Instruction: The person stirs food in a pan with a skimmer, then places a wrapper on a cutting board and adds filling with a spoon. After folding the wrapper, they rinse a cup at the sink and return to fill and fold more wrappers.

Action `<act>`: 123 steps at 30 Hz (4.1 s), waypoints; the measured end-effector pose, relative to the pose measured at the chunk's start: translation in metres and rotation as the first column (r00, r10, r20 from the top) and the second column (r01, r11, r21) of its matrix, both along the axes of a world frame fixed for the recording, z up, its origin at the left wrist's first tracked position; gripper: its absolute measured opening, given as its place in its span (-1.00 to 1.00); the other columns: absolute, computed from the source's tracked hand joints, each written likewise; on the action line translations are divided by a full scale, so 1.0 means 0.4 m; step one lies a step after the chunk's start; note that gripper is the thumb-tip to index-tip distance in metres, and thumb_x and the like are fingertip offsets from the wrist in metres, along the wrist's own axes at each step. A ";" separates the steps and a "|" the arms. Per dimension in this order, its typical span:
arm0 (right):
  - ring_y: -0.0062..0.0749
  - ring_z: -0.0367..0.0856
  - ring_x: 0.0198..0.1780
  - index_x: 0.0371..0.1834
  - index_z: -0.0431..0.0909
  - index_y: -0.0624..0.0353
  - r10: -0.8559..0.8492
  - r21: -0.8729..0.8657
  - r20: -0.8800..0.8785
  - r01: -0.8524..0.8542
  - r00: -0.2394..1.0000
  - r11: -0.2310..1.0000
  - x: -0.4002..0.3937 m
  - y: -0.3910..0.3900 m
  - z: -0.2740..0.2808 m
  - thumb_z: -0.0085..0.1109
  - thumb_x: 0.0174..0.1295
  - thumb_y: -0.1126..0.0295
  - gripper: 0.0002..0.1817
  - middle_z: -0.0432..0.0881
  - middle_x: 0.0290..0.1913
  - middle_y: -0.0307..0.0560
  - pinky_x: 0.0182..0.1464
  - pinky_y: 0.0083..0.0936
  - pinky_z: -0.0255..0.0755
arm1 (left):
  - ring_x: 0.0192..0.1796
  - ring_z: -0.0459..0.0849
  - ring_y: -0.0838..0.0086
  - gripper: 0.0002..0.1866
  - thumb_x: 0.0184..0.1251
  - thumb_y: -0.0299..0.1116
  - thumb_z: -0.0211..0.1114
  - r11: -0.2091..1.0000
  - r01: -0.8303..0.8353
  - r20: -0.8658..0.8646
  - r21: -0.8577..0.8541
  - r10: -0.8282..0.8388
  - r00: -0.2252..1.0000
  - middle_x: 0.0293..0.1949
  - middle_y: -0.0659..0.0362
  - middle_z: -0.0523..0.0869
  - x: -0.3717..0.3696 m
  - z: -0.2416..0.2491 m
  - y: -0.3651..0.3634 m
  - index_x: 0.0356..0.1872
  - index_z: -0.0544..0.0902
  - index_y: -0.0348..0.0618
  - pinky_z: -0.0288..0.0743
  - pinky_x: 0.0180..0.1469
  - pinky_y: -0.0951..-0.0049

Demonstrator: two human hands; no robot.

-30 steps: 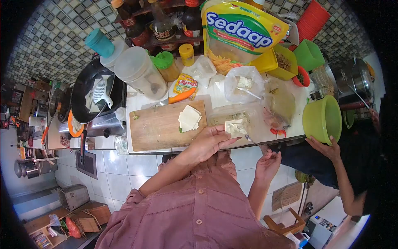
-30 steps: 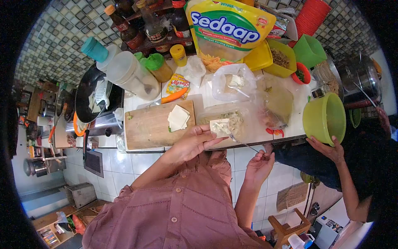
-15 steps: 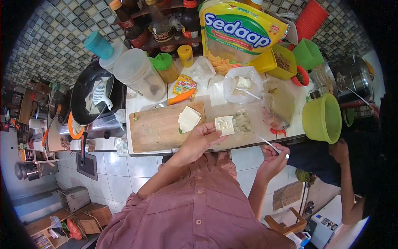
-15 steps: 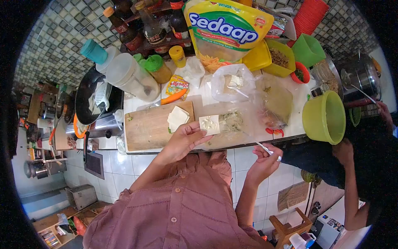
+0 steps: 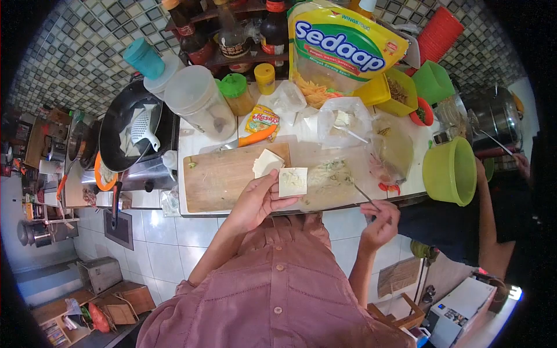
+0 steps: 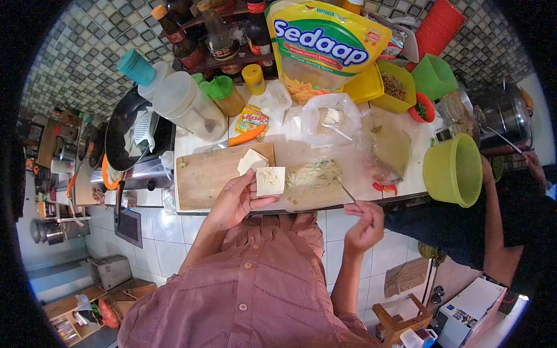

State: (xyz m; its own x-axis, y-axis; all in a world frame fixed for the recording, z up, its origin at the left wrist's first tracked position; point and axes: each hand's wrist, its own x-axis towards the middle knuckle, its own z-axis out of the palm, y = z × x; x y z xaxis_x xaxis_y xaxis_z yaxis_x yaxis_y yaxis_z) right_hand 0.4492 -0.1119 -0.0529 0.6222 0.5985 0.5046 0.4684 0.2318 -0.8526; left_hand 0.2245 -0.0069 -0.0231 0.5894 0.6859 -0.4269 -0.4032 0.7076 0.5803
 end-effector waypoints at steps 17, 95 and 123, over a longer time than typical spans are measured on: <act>-0.33 0.49 -0.60 -0.33 0.30 0.34 -0.182 0.296 0.388 0.065 0.904 0.953 0.009 -0.013 0.031 -0.36 0.38 0.21 -0.63 0.46 -0.37 0.15 -0.56 -0.58 0.50 | -0.04 0.59 0.16 -0.56 0.41 -0.20 -0.11 1.000 -0.001 -0.013 -0.012 0.001 1.000 -0.07 -0.14 0.55 -0.013 -0.020 0.002 0.02 0.36 -0.47 0.56 -0.04 0.35; -0.36 0.56 -0.32 -0.52 0.46 0.15 0.546 -0.300 0.836 -0.879 -0.055 0.370 -0.063 0.113 0.329 0.13 0.10 0.11 -0.69 0.53 -0.34 -0.08 -0.34 -0.71 0.47 | 0.03 0.54 0.18 -0.59 0.16 -0.69 -0.02 0.996 0.002 0.200 -0.089 0.016 0.980 0.01 -0.15 0.47 -0.134 0.024 0.014 0.09 0.26 -0.51 0.49 0.09 0.32; -0.04 0.31 -0.08 -0.06 0.36 0.30 -0.295 -0.356 0.706 0.682 0.644 0.639 -0.036 0.053 0.066 0.05 0.18 0.31 -0.66 0.35 -0.13 0.17 -0.05 -0.23 0.22 | 0.02 0.55 0.16 -0.59 0.21 -0.62 0.01 0.952 -0.254 -0.032 0.168 0.263 0.964 0.01 -0.12 0.50 -0.389 0.086 -0.026 0.11 0.29 -0.50 0.52 0.04 0.37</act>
State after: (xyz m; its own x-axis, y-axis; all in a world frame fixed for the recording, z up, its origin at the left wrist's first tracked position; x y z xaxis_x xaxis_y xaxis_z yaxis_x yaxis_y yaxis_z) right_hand 0.4349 -0.0906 -0.0267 0.6349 0.5574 0.5350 0.7545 -0.5961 -0.2745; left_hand 0.0689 -0.0172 0.0113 0.3617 0.8741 -0.3243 -0.5253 0.4785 0.7036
